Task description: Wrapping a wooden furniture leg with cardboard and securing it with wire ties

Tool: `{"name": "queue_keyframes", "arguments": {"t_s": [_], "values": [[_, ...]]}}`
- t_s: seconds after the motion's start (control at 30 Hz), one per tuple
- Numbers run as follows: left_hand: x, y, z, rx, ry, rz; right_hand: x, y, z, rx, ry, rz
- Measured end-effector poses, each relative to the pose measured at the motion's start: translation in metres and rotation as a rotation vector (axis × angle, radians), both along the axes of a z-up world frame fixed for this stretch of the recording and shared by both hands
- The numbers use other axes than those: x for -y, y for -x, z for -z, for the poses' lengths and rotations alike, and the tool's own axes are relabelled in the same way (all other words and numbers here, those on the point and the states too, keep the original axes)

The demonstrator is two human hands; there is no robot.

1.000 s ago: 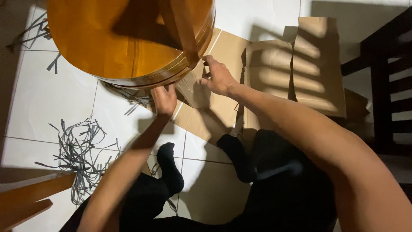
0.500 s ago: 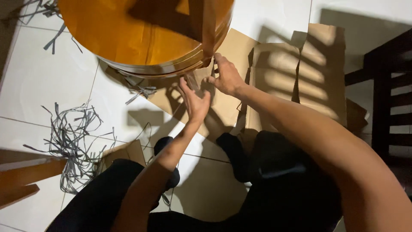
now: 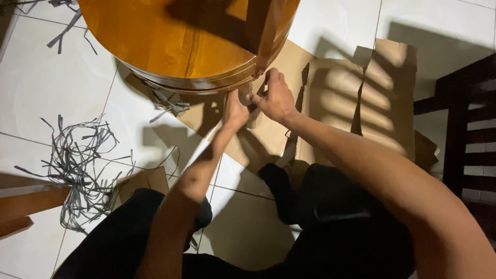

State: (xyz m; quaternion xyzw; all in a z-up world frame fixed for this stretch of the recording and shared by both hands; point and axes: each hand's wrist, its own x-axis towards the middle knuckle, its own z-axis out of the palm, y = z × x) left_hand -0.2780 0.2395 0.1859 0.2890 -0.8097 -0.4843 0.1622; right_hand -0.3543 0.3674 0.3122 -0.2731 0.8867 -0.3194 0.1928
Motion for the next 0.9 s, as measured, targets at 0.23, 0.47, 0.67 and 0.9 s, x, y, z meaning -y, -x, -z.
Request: {"name": "queue_keyframes", "arguments": {"t_s": [0.23,0.47,0.67,0.9], "values": [[0.020,-0.005,-0.020,0.036,-0.192,0.292,-0.005,0.014,0.002,0.005,0.032,-0.123],[0.022,-0.003,-0.078,0.433,-0.148,0.416,-0.012,0.019,0.007,0.220,0.227,-0.095],[0.033,0.013,-0.033,0.537,-0.215,0.415,-0.017,0.028,-0.003,0.353,0.276,-0.120],[0.021,0.023,0.009,0.317,-0.320,0.232,-0.014,0.019,-0.018,0.281,0.214,-0.113]]}}
